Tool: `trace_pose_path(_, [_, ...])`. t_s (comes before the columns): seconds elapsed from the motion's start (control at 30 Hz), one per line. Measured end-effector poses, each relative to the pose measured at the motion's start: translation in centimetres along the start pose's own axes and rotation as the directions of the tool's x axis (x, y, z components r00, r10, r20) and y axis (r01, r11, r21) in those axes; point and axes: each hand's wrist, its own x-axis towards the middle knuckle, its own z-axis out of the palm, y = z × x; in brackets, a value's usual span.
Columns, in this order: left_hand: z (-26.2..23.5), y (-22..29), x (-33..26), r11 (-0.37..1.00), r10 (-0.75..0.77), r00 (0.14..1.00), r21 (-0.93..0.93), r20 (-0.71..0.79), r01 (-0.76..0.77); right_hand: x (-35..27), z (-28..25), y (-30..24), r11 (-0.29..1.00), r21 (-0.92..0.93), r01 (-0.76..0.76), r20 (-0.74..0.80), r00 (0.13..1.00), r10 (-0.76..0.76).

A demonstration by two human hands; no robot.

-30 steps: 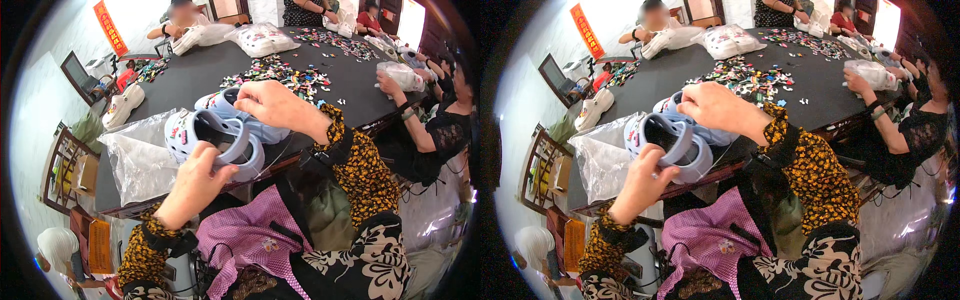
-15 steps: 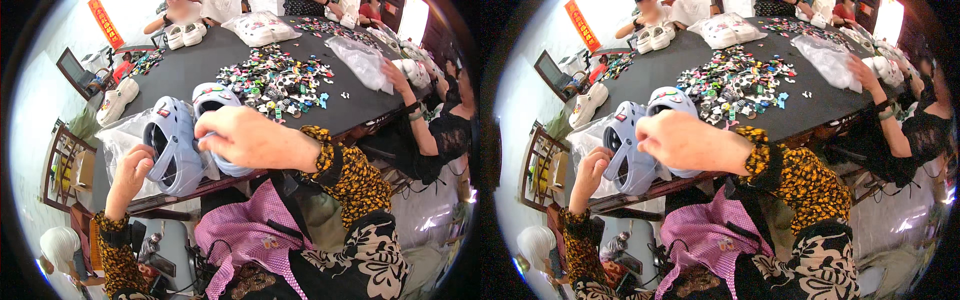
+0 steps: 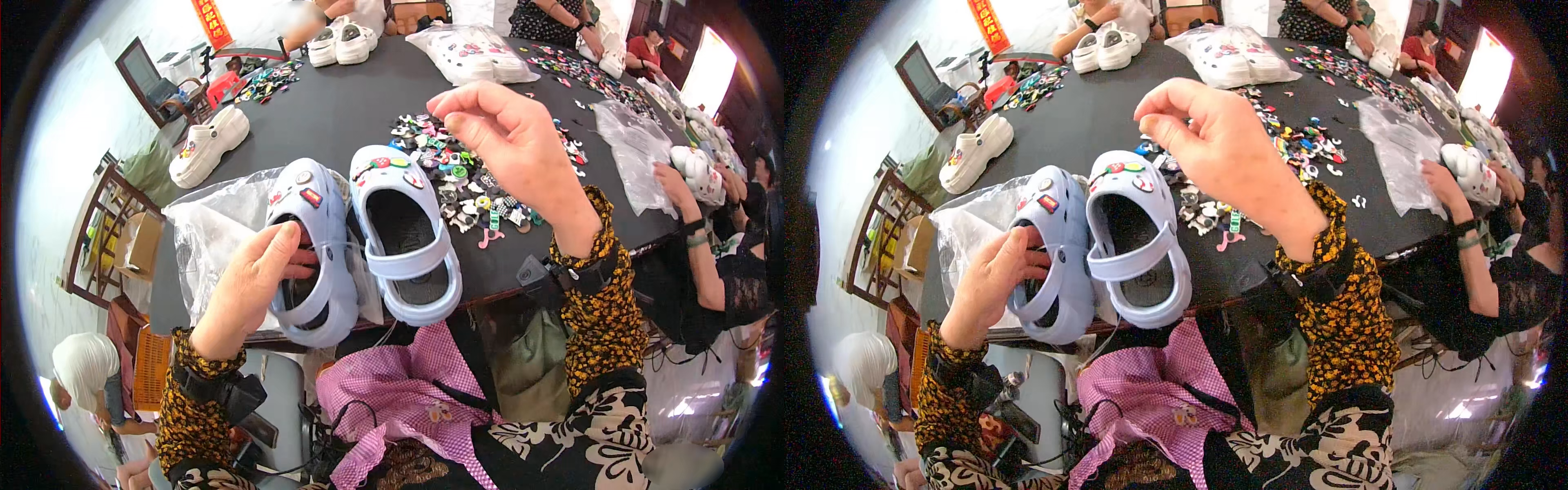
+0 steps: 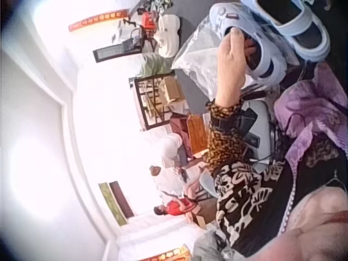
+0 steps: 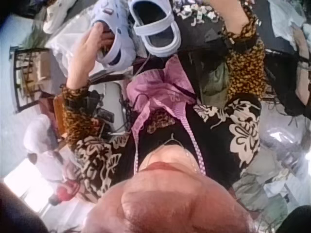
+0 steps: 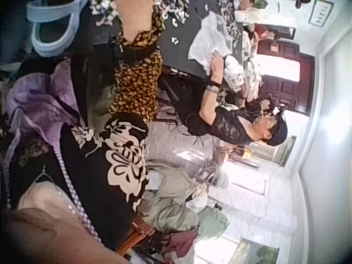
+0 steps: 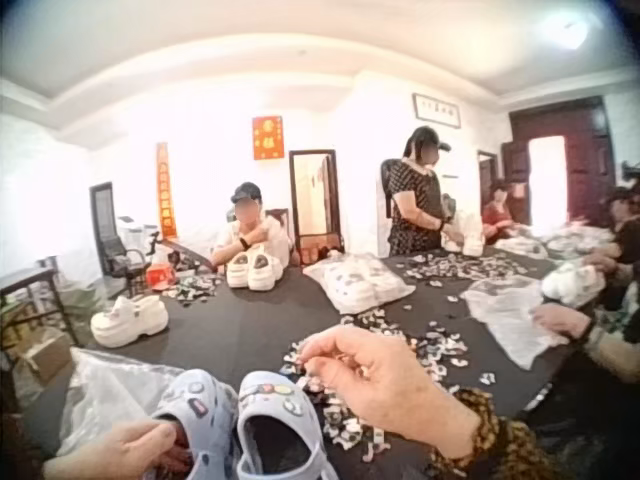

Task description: Attaching decorative charms to rubber clogs.

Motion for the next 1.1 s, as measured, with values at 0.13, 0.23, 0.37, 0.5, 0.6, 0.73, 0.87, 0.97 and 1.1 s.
trace_pose_path(0.13, [0.4, 0.9, 1.2, 0.993, 0.001, 0.999, 0.118, 0.041, -0.006, 2.2, -1.4, 1.3, 0.985, -0.171, 0.006, -0.036, 0.999, -0.012])
trace_pose_path(0.23, [1.5, 2.3, 1.4, 0.944, 0.015, 1.000, 0.330, 0.003, -0.015, 3.3, -2.1, 3.2, 0.990, -0.129, -0.057, -0.047, 0.998, 0.051])
trace_pose_path(0.37, [1.5, 2.4, 1.7, 0.908, -0.017, 1.000, 0.418, -0.017, 0.022, 3.7, -1.6, 6.7, 0.980, -0.068, -0.186, -0.003, 0.983, 0.186])
trace_pose_path(0.5, [1.4, 2.4, 1.2, 0.896, -0.022, 0.999, 0.442, -0.039, 0.037, 2.8, -2.0, 10.2, 0.962, -0.123, -0.243, 0.063, 0.966, 0.252])
trace_pose_path(0.6, [1.2, 2.6, 1.2, 0.860, -0.002, 1.000, 0.511, -0.025, 0.015, 2.2, -2.7, 11.6, 0.943, -0.214, -0.256, 0.075, 0.958, 0.277])
trace_pose_path(0.73, [1.0, 2.7, 0.4, 0.777, 0.046, 0.998, 0.629, -0.036, -0.013, 1.6, -2.7, 11.8, 0.913, -0.349, -0.212, 0.107, 0.959, 0.263])
trace_pose_path(0.87, [1.4, 3.4, -0.3, 0.615, 0.209, 0.976, 0.767, 0.066, -0.184, 0.5, -2.5, 12.6, 0.906, -0.389, -0.169, 0.133, 0.962, 0.237])
trace_pose_path(0.97, [1.5, 3.2, -0.8, 0.622, 0.176, 0.983, 0.768, 0.052, -0.152, -0.4, -2.4, 11.9, 0.811, -0.573, -0.119, 0.264, 0.910, 0.320])
trace_pose_path(1.1, [1.8, 3.1, -2.3, 0.647, 0.174, 0.982, 0.744, 0.073, -0.170, -1.1, -1.4, 11.2, 0.726, -0.682, 0.092, 0.349, 0.913, 0.212])
